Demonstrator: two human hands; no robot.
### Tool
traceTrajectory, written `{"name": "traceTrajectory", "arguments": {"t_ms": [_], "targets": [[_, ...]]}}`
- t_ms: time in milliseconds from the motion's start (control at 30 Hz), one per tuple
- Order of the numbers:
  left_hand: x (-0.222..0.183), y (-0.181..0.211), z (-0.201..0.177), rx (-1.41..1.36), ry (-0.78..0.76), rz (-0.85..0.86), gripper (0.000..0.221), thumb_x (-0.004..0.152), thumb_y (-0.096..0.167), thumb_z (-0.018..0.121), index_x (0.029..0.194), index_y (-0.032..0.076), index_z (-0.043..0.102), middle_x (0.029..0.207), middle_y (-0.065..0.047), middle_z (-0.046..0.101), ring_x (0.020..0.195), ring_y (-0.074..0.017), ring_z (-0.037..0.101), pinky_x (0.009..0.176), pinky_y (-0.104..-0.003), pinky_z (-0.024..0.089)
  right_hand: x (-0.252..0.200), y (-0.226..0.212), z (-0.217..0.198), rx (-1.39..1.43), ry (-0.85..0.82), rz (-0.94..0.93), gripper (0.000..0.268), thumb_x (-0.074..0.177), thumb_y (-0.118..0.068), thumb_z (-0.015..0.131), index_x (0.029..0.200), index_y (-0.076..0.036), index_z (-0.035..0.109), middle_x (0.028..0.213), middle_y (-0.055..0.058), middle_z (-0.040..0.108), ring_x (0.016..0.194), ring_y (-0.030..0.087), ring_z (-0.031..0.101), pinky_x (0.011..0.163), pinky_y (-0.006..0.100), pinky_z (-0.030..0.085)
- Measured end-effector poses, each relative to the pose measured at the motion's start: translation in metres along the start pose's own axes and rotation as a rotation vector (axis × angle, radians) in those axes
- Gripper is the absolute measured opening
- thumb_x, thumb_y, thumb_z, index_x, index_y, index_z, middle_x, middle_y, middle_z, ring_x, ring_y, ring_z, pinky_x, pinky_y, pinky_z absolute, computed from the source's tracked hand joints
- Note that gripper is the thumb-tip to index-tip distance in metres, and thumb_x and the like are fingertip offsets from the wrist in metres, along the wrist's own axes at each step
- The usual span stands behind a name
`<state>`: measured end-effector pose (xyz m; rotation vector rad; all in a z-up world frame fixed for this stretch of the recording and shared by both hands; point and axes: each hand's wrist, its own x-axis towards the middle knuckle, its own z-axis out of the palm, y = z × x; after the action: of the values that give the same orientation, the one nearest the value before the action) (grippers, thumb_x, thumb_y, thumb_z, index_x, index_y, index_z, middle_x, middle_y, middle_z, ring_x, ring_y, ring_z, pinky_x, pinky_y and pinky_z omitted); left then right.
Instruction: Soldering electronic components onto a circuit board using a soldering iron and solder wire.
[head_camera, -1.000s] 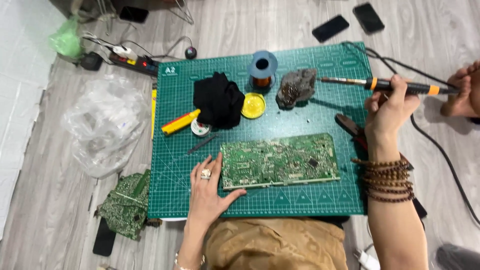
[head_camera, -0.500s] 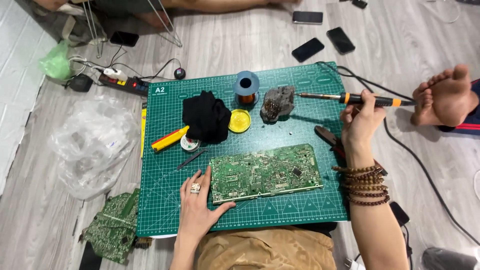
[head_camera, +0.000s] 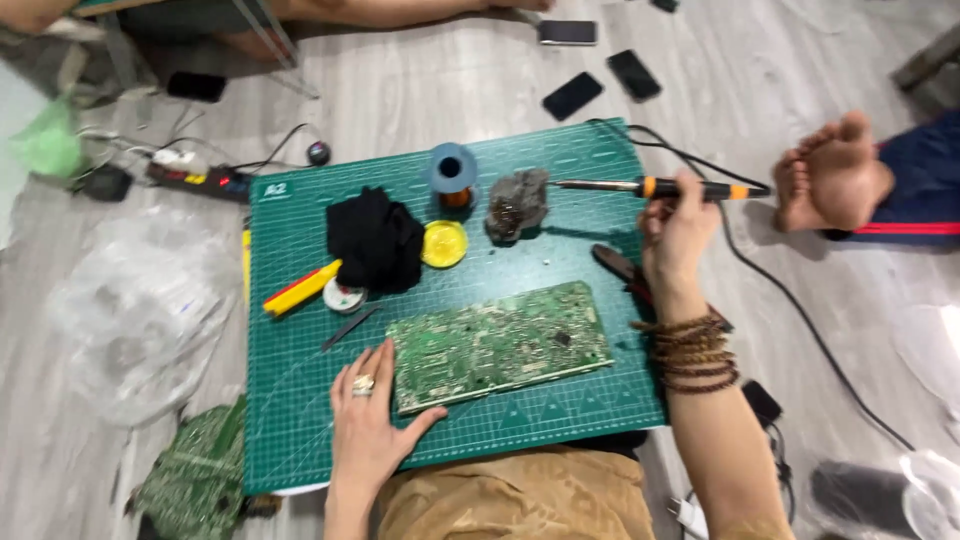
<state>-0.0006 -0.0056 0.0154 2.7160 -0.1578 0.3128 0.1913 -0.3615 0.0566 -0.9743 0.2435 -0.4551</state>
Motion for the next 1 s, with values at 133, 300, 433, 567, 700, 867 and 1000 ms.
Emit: {"name": "traceTrajectory", "arguments": {"t_ms": [133,300,433,567,700,867,1000], "targets": [[0.0,-0.001,-0.003,-0.008,0.022,0.035,0.109,0.066,0.062,0.08,0.146,0.0,0.04,0.138,-0.015,0.055,0.131,-0.033,0.046,0.111,-0.05,0.027,-0.002,-0.004,0.005,0.023,0.082,0.029,0.018,0.098,-0.017,0.058,0.084,-0.007,0.052,0.055,-0.002,0.047,0.038,0.005,0.037,0.035,0.019,0.028],[-0.001,-0.003,0.0,-0.045,0.02,0.041,0.11,0.066,0.063,0.079,0.147,0.0,0.04,0.139,-0.017,0.055,0.132,-0.0353,0.046,0.113,-0.053,0.024,-0.006,-0.007,0.005,0.003,0.059,0.037,0.026,0.1,-0.021,0.054,0.078,-0.008,0.051,0.053,-0.002,0.046,0.037,0.005,0.034,0.038,0.021,0.029],[-0.001,-0.003,0.0,-0.046,0.001,0.032,0.103,0.067,0.063,0.078,0.144,0.004,0.045,0.141,-0.016,0.053,0.134,-0.0348,0.043,0.113,-0.053,0.024,-0.011,-0.01,0.008,0.003,0.012,0.037,0.022,0.1,-0.023,0.052,0.084,-0.008,0.053,0.052,-0.003,0.045,0.036,0.004,0.033,0.038,0.02,0.028],[0.0,-0.001,-0.001,-0.028,0.017,0.033,0.099,0.069,0.064,0.076,0.143,0.005,0.048,0.141,-0.014,0.054,0.134,-0.0336,0.044,0.113,-0.052,0.024,-0.012,-0.009,0.009,0.048,-0.058,0.046,0.029,0.1,-0.024,0.052,0.076,-0.007,0.054,0.049,-0.003,0.045,0.033,0.005,0.033,0.035,0.02,0.026],[0.002,0.001,-0.003,-0.02,0.017,0.02,0.097,0.07,0.064,0.075,0.142,0.004,0.048,0.141,-0.013,0.053,0.133,-0.0322,0.044,0.113,-0.051,0.024,-0.018,-0.011,0.011,0.032,-0.113,0.103,0.034,0.1,-0.026,0.054,0.072,-0.007,0.058,0.047,-0.007,0.043,0.033,0.004,0.034,0.036,0.019,0.027],[0.001,0.0,-0.002,0.0,0.001,0.001,0.1,0.071,0.067,0.073,0.145,0.006,0.045,0.142,-0.01,0.054,0.134,-0.0331,0.043,0.112,-0.053,0.024,-0.027,-0.006,0.015,0.035,-0.239,0.157,0.024,0.098,-0.02,0.053,0.079,-0.007,0.059,0.051,-0.002,0.052,0.033,0.005,0.034,0.034,0.019,0.028],[0.002,0.001,-0.002,0.004,-0.018,-0.011,0.1,0.071,0.066,0.073,0.145,0.006,0.045,0.143,-0.01,0.053,0.135,-0.0332,0.042,0.113,-0.053,0.024,-0.031,0.004,0.015,0.056,-0.407,0.149,0.018,0.098,-0.016,0.051,0.085,-0.008,0.059,0.053,-0.003,0.054,0.032,0.004,0.033,0.029,0.017,0.022]]}}
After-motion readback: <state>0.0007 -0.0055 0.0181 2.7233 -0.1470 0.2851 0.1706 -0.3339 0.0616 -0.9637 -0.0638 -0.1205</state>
